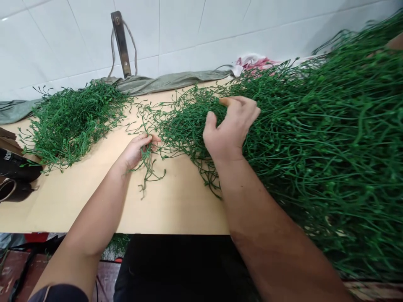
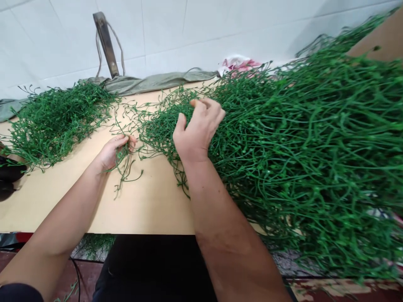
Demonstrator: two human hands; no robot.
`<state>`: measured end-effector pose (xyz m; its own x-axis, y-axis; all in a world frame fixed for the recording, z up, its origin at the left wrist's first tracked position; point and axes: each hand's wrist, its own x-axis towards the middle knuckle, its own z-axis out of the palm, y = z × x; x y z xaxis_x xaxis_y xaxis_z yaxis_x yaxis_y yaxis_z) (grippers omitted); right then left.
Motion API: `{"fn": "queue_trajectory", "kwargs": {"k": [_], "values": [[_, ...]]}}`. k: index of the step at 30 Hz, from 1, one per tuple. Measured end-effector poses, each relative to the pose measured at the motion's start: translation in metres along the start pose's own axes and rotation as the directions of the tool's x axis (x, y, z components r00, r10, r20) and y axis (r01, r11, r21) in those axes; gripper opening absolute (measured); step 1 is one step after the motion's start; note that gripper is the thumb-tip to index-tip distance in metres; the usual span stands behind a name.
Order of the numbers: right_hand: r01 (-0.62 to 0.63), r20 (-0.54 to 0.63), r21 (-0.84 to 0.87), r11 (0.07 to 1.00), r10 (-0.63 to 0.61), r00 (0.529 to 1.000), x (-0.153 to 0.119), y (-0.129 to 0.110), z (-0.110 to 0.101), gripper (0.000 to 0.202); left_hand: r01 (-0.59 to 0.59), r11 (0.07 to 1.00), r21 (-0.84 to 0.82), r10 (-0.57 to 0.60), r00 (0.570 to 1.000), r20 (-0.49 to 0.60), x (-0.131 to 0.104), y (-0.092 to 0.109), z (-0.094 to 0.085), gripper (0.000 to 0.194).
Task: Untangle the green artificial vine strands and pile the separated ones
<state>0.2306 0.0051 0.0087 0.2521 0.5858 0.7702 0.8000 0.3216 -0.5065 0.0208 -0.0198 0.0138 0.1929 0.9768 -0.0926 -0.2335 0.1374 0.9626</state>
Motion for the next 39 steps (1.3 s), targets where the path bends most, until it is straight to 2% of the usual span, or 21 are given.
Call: {"fn": "queue_trajectory", "kwargs": {"k": [3,6,10,14,17,20,25,29,35,37,39], "values": [[-0.033,0.0,-0.012,0.999,0.033,0.999,-0.004,0.001,0.001,0.048,0.014,0.996,-0.089,-0.019,0.998,-0.058,0.0,0.001,-0.001,0.019],[0.013,0.155,0.056,0.998,-0.022,0.988,-0.014,-0.015,0.003,0.043,0.016,0.991,-0.131,-0.025,0.998,-0.061,0.0,0.001,-0.002,0.019],[0.067,0.369,0.229,0.971,-0.15,0.917,-0.028,-0.037,0.012,0.034,-0.002,0.988,-0.152,-0.004,0.999,-0.043,-0.001,0.001,-0.003,0.018],[0.034,0.482,0.349,0.937,-0.211,0.85,-0.036,-0.043,0.018,0.034,-0.03,0.989,-0.146,0.026,0.999,-0.029,0.0,0.0,-0.003,0.019],[0.034,0.493,0.391,0.92,-0.24,0.836,-0.037,-0.045,0.017,0.028,-0.058,0.99,-0.126,0.055,0.998,-0.026,0.0,-0.002,-0.002,0.017],[0.019,0.477,0.437,0.899,-0.25,0.843,-0.038,-0.048,0.017,0.022,-0.061,0.993,-0.105,0.058,0.998,-0.026,0.001,-0.003,-0.001,0.013],[-0.079,0.488,0.467,0.881,-0.182,0.853,-0.039,-0.05,0.018,0.027,-0.042,0.995,-0.095,0.039,0.999,-0.026,0.0,-0.003,-0.001,0.008],[-0.103,0.492,0.486,0.868,-0.175,0.853,-0.04,-0.051,0.018,0.027,-0.052,0.994,-0.094,0.053,0.999,0.012,0.002,-0.005,-0.003,0.007],[-0.181,0.486,0.514,0.839,-0.111,0.867,-0.037,-0.053,0.014,0.013,-0.046,0.997,-0.066,0.049,0.997,0.054,0.003,-0.008,-0.006,0.007],[-0.217,0.477,0.541,0.812,-0.084,0.875,-0.036,-0.054,0.013,0.009,-0.036,0.998,-0.058,0.039,0.998,0.057,0.002,-0.007,-0.006,0.008],[-0.286,0.476,0.602,0.746,-0.048,0.878,-0.036,-0.056,0.012,0.009,-0.023,0.997,-0.067,0.027,0.998,0.049,0.001,-0.006,-0.005,0.009]]}}
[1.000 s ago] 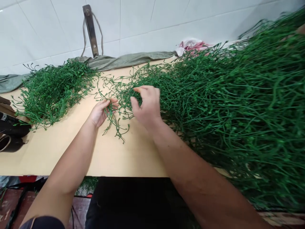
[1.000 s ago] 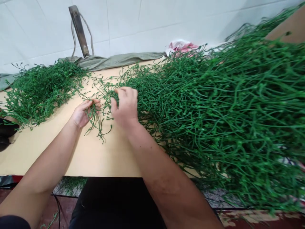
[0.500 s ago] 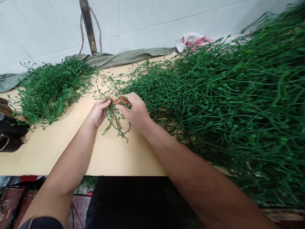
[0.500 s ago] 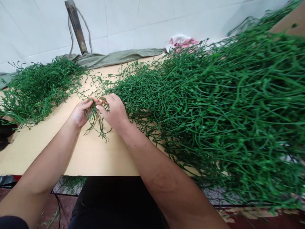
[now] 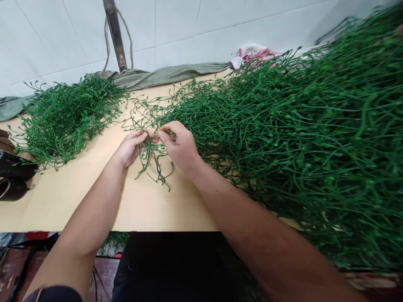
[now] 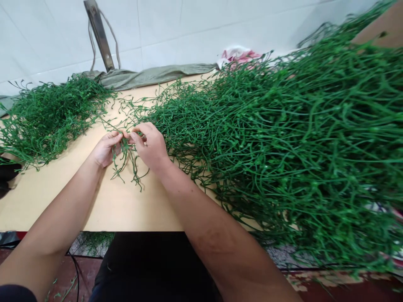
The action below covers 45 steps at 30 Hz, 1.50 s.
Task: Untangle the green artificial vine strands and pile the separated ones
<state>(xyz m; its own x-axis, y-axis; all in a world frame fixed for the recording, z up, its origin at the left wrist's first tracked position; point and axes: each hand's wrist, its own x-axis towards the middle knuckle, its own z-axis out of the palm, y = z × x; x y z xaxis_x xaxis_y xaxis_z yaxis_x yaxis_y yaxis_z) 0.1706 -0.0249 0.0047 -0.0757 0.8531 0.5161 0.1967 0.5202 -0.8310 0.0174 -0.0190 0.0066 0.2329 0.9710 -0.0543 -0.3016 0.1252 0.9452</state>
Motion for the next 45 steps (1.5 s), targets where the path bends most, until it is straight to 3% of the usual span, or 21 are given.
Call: {"fn": "queue_trajectory", "kwargs": {"k": [4,7,13,18,20,22,25,27,30,32,35,37,40,43,45], "values": [[-0.093,0.027,0.317,0.944,0.089,0.996,-0.002,-0.007,0.003,0.016,0.02,0.997,-0.068,-0.022,0.999,-0.031,0.0,0.001,0.004,0.01],[-0.138,0.07,0.443,0.886,0.119,0.99,-0.004,-0.013,0.005,0.023,0.033,0.995,-0.096,-0.038,0.998,-0.052,0.0,0.001,0.006,0.012],[-0.143,0.088,0.474,0.869,0.115,0.989,-0.002,-0.018,0.004,0.033,0.021,0.994,-0.108,-0.027,0.998,-0.062,-0.001,0.001,0.007,0.016],[-0.152,0.13,0.439,0.886,0.105,0.986,0.0,-0.014,0.003,0.043,0.009,0.997,-0.072,-0.016,0.995,-0.103,-0.001,-0.002,0.019,0.018],[-0.156,0.142,0.426,0.891,0.104,0.984,-0.002,-0.017,0.002,0.044,0.016,0.996,-0.083,-0.03,0.986,-0.161,0.003,-0.001,0.019,0.017],[-0.147,0.148,0.419,0.896,0.092,0.985,-0.007,-0.024,0.003,0.044,0.002,0.99,-0.142,-0.047,0.948,-0.316,0.007,0.003,0.011,0.018],[-0.096,0.208,0.384,0.918,0.016,0.978,-0.016,-0.037,0.007,0.044,-0.065,0.97,-0.236,-0.077,0.835,-0.546,0.009,0.012,-0.007,0.022],[-0.072,0.195,0.348,0.935,0.002,0.981,-0.015,-0.037,0.007,0.04,-0.089,0.966,-0.243,-0.044,0.87,-0.49,0.007,0.015,-0.015,0.019],[-0.105,-0.01,0.365,0.925,0.116,0.993,-0.002,-0.015,-0.004,0.027,-0.059,0.972,-0.228,-0.023,0.939,-0.344,0.001,0.013,-0.011,0.016],[-0.112,-0.139,0.398,0.91,0.181,0.974,0.011,0.009,-0.018,0.028,-0.016,0.977,-0.211,-0.045,0.958,-0.283,-0.001,0.01,-0.002,0.015],[-0.107,-0.21,0.414,0.904,0.209,0.955,0.023,0.036,-0.033,0.036,0.014,0.978,-0.21,-0.064,0.971,-0.231,-0.001,0.007,0.005,0.014],[-0.154,-0.172,0.442,0.884,0.252,0.952,0.022,0.037,-0.031,0.038,0.007,0.975,-0.221,-0.055,0.975,-0.214,0.0,0.005,0.005,0.013],[-0.256,-0.044,0.378,0.89,0.293,0.955,0.009,0.018,-0.01,0.028,-0.013,0.973,-0.228,-0.031,0.981,-0.19,0.001,0.003,0.0,0.01],[-0.15,0.01,0.034,0.988,0.15,0.989,-0.005,-0.002,0.009,0.016,-0.019,0.974,-0.225,-0.018,0.986,-0.163,0.002,0.002,-0.001,0.011],[-0.062,0.071,-0.168,0.984,0.075,0.995,-0.009,-0.005,0.014,0.016,-0.005,0.977,-0.213,-0.026,0.989,-0.144,0.001,0.001,0.002,0.011]]}}
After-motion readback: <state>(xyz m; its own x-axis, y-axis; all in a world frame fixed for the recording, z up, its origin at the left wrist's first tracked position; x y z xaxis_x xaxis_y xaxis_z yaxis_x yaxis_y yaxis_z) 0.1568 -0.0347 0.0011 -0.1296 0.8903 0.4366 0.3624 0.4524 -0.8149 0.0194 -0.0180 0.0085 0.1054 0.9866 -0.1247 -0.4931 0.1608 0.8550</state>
